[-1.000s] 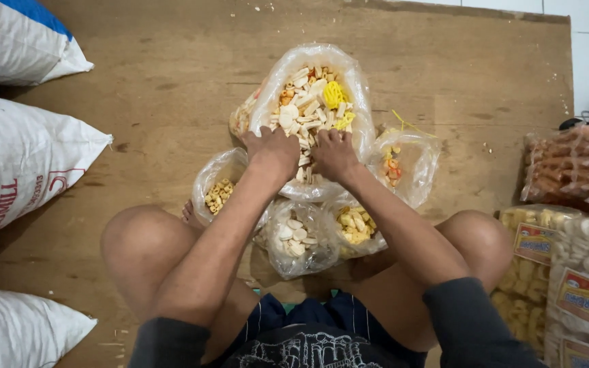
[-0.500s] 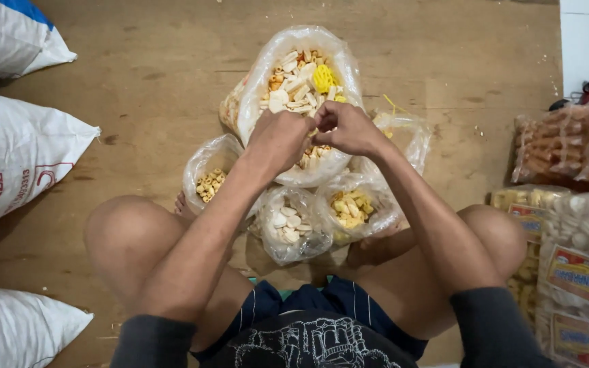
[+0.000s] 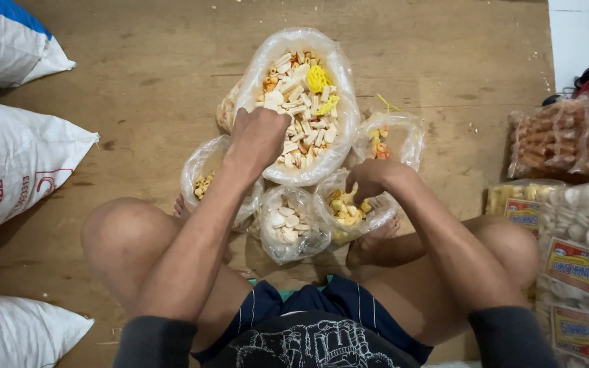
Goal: A person sitting on the floor manually sorts and mixes different types of snacks into plastic bags.
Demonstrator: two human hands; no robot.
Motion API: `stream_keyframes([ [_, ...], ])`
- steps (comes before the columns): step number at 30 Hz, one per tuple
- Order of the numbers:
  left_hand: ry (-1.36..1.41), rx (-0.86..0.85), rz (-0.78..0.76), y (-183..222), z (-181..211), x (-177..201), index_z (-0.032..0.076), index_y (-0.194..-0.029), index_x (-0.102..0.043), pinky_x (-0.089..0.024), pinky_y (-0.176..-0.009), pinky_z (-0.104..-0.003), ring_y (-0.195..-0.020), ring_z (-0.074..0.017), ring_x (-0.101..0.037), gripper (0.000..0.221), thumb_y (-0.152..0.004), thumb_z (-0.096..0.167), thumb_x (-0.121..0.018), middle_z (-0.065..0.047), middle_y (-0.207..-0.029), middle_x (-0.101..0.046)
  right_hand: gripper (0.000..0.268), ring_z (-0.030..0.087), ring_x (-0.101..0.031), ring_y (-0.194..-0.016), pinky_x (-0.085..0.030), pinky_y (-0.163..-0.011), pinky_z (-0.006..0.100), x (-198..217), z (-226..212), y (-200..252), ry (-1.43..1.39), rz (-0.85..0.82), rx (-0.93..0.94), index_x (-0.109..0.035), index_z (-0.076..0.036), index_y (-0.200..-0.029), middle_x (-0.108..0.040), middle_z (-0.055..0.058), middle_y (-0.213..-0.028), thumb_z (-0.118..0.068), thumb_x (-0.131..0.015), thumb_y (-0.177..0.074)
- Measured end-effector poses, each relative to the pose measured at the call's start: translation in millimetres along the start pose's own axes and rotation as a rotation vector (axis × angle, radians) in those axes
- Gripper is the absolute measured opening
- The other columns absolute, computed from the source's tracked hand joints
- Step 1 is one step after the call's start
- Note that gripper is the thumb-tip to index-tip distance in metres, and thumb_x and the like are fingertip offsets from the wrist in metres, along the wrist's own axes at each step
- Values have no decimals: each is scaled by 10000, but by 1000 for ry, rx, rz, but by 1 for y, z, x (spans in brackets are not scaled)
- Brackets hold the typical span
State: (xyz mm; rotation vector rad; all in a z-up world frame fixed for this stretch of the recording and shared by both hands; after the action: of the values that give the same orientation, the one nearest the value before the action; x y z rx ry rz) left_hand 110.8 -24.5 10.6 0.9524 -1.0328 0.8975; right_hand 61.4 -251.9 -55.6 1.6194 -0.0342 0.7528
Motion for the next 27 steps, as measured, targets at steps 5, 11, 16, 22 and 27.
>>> stream_keyframes([
  [5,33,3,28,5,8,23,164,-1076,-764,-527,-874,-587,-948,-380,-733,213,-902,146,-642,-118,-906,-755,343,364,-708,-1138,-573,-995,493,28,-9,-4,-139,195,91,-781,-342,-1164,-790,72,-1123,-400,-716,-832],
  [11,66,-19,18,6,29,40,180,-1078,-768,-518,-892,-591,-979,-383,-731,229,-898,143,-632,-116,-931,-762,299,356,-719,-1070,-608,-894,488,68,-35,-19,-84,540,166,-779,-286,-1148,-762,87,-1074,-293,-670,-870],
  [16,42,-42,46,2,35,37,158,-1027,-779,-526,-869,-590,-942,-373,-739,220,-868,109,-635,-105,-895,-760,207,289,-612,-1042,-543,-861,412,86,-79,-23,289,861,236,-822,-330,-978,-669,54,-1033,-262,-668,-856],
  [22,70,-62,110,-1,31,45,120,-1035,-775,-527,-852,-586,-918,-381,-728,225,-857,89,-640,-123,-874,-743,209,316,-614,-1051,-553,-857,456,53,-74,-116,262,794,231,-799,-257,-1018,-614,89,-1071,-262,-622,-907],
  [27,80,-40,126,-1,28,46,121,-1019,-778,-526,-826,-571,-904,-378,-723,222,-856,96,-630,-124,-876,-737,259,342,-671,-955,-578,-712,470,57,-76,-116,262,760,69,-792,-198,-1046,-575,114,-1053,-235,-550,-959],
])
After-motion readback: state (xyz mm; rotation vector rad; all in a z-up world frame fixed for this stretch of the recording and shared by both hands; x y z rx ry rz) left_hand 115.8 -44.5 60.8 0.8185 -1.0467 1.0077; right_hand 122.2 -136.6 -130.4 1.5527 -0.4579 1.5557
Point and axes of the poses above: each hand's wrist, its own y-axis away from the middle knuckle, its own x-axis out of the back of the hand, z = x × y, the point moved 9 cm from there along -y, towards the middle knuckle
